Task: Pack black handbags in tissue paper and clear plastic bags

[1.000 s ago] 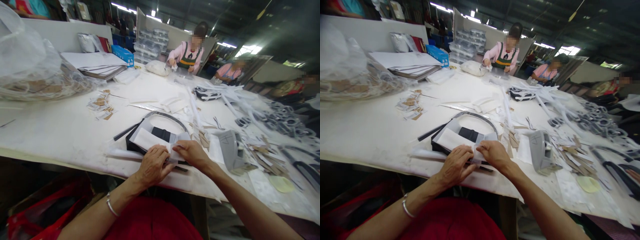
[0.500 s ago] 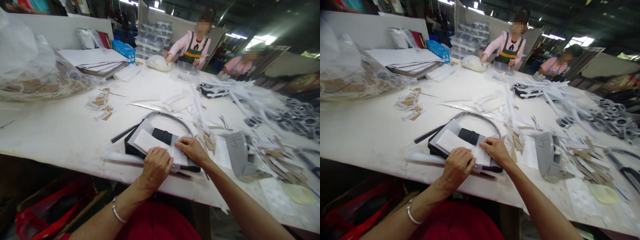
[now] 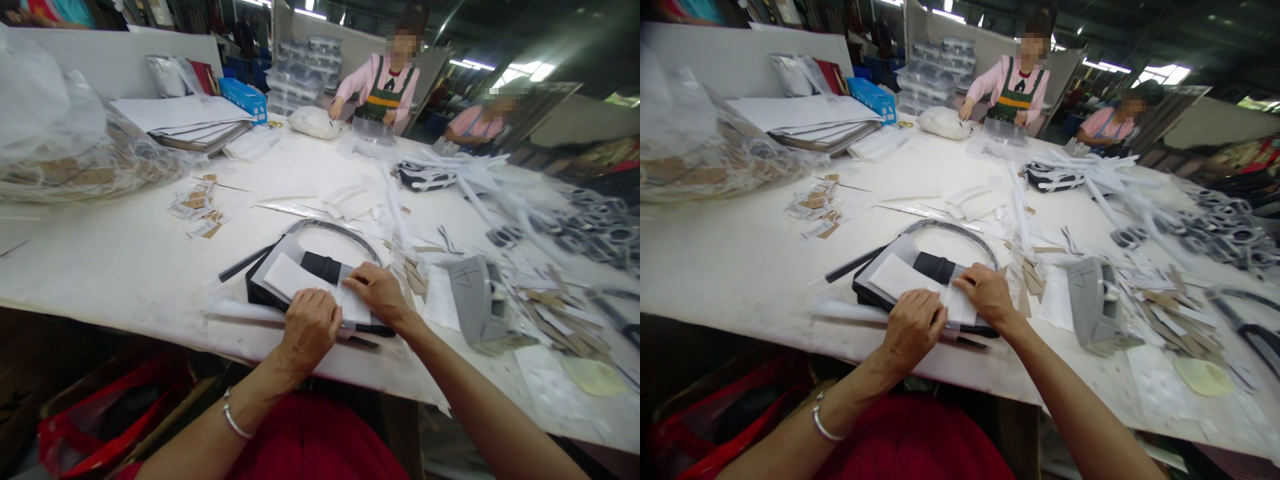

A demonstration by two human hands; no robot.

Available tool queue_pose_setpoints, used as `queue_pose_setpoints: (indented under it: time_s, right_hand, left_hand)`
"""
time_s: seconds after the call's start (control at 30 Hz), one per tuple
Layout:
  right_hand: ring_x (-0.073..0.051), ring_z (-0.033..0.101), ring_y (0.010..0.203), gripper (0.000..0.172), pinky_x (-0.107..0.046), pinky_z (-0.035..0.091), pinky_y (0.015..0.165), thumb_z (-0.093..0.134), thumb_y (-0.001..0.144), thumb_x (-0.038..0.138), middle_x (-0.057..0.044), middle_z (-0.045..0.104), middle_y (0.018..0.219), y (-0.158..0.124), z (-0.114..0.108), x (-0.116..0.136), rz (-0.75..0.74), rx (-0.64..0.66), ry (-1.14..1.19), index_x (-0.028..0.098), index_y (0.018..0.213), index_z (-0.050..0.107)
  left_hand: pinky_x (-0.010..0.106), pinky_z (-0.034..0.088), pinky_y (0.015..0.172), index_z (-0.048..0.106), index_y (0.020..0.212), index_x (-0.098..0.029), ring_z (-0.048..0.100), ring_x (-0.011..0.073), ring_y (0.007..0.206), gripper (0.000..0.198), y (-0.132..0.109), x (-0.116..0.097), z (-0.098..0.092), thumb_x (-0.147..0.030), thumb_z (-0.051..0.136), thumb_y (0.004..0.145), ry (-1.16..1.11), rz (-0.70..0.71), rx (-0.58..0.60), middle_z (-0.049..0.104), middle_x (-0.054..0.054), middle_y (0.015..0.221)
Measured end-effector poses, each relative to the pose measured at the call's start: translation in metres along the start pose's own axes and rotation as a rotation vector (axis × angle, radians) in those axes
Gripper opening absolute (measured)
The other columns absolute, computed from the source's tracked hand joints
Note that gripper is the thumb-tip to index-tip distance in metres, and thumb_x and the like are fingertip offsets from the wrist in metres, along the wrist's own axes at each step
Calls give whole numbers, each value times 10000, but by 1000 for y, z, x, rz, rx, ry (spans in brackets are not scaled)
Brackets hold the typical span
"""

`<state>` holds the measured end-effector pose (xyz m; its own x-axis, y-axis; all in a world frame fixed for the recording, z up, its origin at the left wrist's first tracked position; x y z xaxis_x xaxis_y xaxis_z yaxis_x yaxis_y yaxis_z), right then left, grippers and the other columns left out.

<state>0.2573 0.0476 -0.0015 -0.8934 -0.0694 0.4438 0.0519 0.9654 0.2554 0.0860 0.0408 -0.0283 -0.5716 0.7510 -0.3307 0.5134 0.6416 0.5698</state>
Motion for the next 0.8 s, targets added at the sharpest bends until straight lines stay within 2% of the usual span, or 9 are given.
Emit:
queue_pose_setpoints:
  time_s: [0.1, 0.2, 0.3, 0.43, 0.6, 0.7, 0.8]
  right_hand:
    - [-164, 608, 724, 169, -279, 408, 681, 713, 851, 281, -1, 668, 753, -1, 11, -12, 79, 30, 8, 217, 696, 686]
    - [-167, 606, 746, 163, -285, 409, 704, 713, 842, 292, 1, 671, 768, -1, 15, -16, 108, 38, 32, 221, 699, 682]
    - [-165, 609, 752, 145, -282, 412, 715, 723, 822, 298, 2, 682, 778, 1, 16, -18, 154, 66, 91, 226, 701, 689]
    - [-159, 597, 731, 147, -275, 392, 680, 739, 793, 298, 3, 676, 765, 4, 17, -18, 206, 92, 81, 218, 684, 681]
    - [-155, 584, 714, 154, -272, 390, 667, 725, 778, 291, -3, 676, 751, 10, 16, -17, 227, 61, 71, 206, 666, 662]
    - [-154, 597, 684, 163, -269, 427, 660, 680, 800, 339, 2, 682, 727, 10, 4, -17, 238, 7, 182, 198, 718, 675]
    - [-167, 616, 650, 247, -285, 465, 658, 650, 808, 432, 0, 681, 696, -9, -31, -27, 311, -172, 381, 191, 778, 692]
  left_hand:
    - [373, 467, 754, 529, 747, -194, 564, 216, 755, 160, 1, 0, 1, -150, 532, 901, 48, -10, 4, 581, 35, 735]
    - [380, 470, 810, 590, 942, -190, 574, 216, 803, 52, -1, 0, -1, -195, 538, 938, 56, 61, 36, 611, 33, 812]
    - [416, 465, 898, 583, 1126, -235, 583, 233, 900, 196, -5, 0, -4, -330, 570, 954, 50, 181, 94, 638, 46, 947]
    - [452, 445, 978, 590, 1127, -214, 587, 258, 995, 369, -10, 4, -4, -486, 649, 886, 44, 253, 103, 645, 80, 1041]
    - [438, 401, 1050, 574, 1157, -201, 599, 230, 1106, 337, -14, 8, 1, -382, 677, 892, 3, 311, 80, 617, 98, 1291]
    - [423, 400, 1047, 572, 1153, -213, 614, 206, 1108, 298, -14, 10, 1, -315, 683, 896, -40, 322, 78, 658, 57, 1250]
    - [415, 405, 1041, 578, 1149, -217, 624, 200, 1096, 311, -14, 11, 0, -295, 708, 877, -57, 319, 54, 692, 34, 1173]
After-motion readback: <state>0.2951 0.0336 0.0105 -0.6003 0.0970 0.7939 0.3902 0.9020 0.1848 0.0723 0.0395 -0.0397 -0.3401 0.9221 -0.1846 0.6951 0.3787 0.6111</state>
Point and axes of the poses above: each hand's wrist, its own y-axis towards the middle knuckle, its own z-axis out of the palm, x = y × z, the point moved 3 cm from there along y, towards the middle knuckle
